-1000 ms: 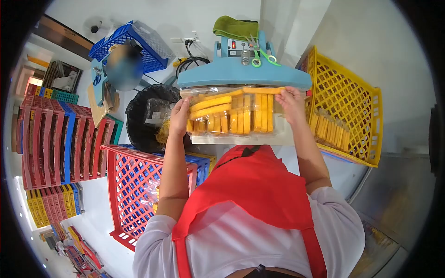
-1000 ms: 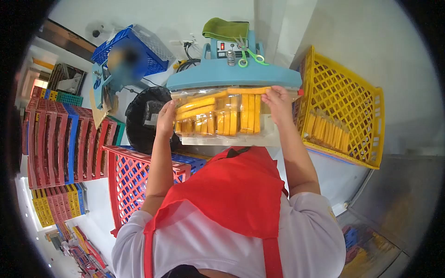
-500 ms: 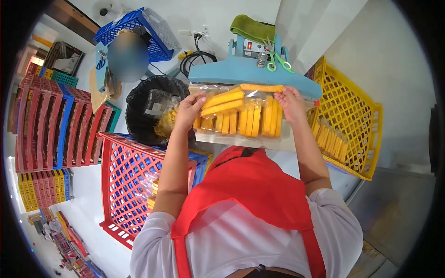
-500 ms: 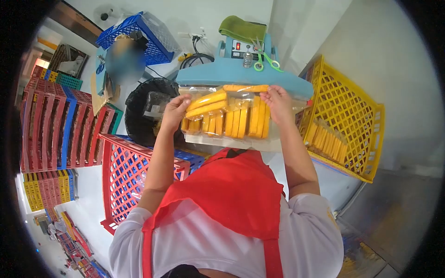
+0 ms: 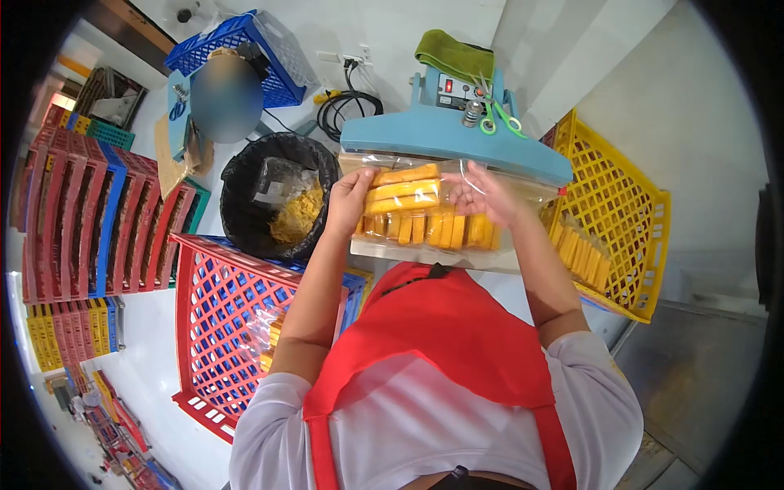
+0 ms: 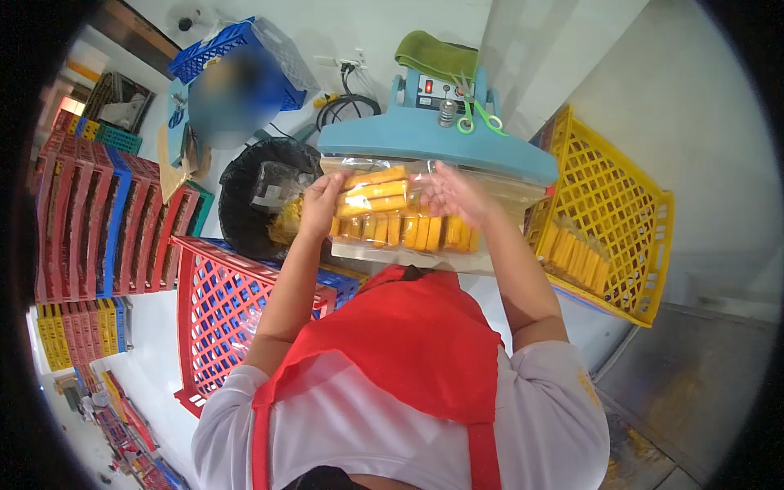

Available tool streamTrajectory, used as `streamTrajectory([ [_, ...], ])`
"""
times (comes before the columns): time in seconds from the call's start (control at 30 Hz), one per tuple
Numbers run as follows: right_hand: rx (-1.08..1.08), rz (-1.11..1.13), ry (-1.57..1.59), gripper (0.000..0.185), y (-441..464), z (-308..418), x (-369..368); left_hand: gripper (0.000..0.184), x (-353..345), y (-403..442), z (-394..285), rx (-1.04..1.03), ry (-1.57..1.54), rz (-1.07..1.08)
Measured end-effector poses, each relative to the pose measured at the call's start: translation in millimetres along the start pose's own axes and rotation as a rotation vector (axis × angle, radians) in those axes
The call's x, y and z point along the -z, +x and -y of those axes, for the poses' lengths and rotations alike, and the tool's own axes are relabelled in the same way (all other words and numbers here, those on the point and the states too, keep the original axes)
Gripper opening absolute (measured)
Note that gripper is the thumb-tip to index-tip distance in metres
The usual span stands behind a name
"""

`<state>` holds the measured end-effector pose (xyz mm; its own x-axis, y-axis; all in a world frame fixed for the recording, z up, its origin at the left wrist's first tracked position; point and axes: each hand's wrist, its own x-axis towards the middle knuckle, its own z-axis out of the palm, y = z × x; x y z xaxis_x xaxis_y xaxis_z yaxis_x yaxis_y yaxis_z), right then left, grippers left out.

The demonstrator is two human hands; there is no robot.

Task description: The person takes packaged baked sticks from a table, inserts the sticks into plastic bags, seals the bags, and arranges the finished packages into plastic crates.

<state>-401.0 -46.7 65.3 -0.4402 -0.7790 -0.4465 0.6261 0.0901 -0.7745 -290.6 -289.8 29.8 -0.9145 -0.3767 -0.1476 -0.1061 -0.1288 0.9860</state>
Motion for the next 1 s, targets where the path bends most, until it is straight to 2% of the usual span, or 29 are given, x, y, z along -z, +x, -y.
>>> streamTrajectory([
  [0.07,-0.059,0.016,-0.199,0.059,0.0,20.6,-10.6,0.028,3.7,0.3,-1.0,0.004,-0.014,0.02],
  [0.13,-0.032,0.019,-0.266,0.058,1.9,36.1,-14.6,0.031,6.4,-3.1,-10.3,0.007,-0.032,0.038],
  [0.2,-0.006,0.019,-0.337,0.056,-2.0,49.6,-23.8,0.055,10.3,-10.1,-26.9,-0.345,0.488,0.259],
  [0.23,-0.007,0.029,-0.308,0.054,-4.7,56.5,-32.6,0.055,5.8,-15.3,-40.4,-0.35,0.483,0.255],
  [0.3,-0.019,0.046,-0.294,0.052,-3.3,59.9,-43.6,0.078,-4.6,-27.2,-60.8,-0.46,0.928,0.238],
  [0.37,-0.061,0.114,-0.205,0.04,1.1,60.1,-51.0,0.079,-2.5,-29.9,-58.7,-0.48,0.898,0.211],
  [0.43,-0.038,0.143,-0.303,0.037,-6.0,59.1,-51.1,0.079,-1.5,-34.0,-64.1,-0.503,0.864,0.187],
  [0.53,0.01,0.132,-0.457,0.042,-22.1,64.5,-66.9,0.074,4.7,-44.2,-87.8,-0.553,1.009,0.197],
  [0.6,0.05,0.102,-0.512,0.048,-41.1,77.9,-90.9,0.072,11.8,-45.2,-118.9,-0.891,1.173,0.082],
  [0.63,0.266,0.126,-0.591,0.052,-55.3,86.8,-106.6,0.071,14.6,-48.7,-142.8,-1.014,1.212,0.016],
  [0.67,0.489,0.147,-0.662,0.055,-66.6,92.6,-118.6,0.07,15.9,-55.6,-163.4,-1.099,1.203,-0.139],
  [0.7,0.507,0.158,-0.658,0.055,-75.0,96.0,-125.9,0.069,17.4,-61.8,-176.9,-1.188,1.188,-0.295],
  [0.73,0.616,0.203,-0.578,0.058,-82.8,100.2,-131.2,0.069,16.0,-64.6,-178.5,-1.203,1.203,-0.306],
  [0.77,0.729,0.25,-0.5,0.061,-86.4,104.4,-134.7,0.066,10.7,-64.7,-176.8,-1.202,0.543,-0.278],
  [0.8,0.758,0.263,-0.506,0.061,-86.7,107.8,-137.5,0.065,5.0,-59.5,-177.8,-0.898,0.021,-0.154],
  [0.83,0.744,0.242,-0.511,0.059,-86.4,109.7,-140.3,0.065,-0.7,-54.0,-178.9,-0.644,-0.598,-0.15],
  [0.9,0.721,0.218,-0.508,0.057,-82.2,106.2,-144.2,0.076,-9.0,-52.0,-156.8,-0.615,-0.955,0.084],
  [0.93,0.683,0.222,-0.472,0.057,-71.5,103.0,-144.7,0.076,-12.3,-50.8,-153.6,-0.617,-0.954,0.083],
  [1.0,0.652,0.226,-0.443,0.058,-52.9,91.7,-141.9,0.083,-16.2,-44.7,-152.6,-0.448,-1.14,0.22],
])
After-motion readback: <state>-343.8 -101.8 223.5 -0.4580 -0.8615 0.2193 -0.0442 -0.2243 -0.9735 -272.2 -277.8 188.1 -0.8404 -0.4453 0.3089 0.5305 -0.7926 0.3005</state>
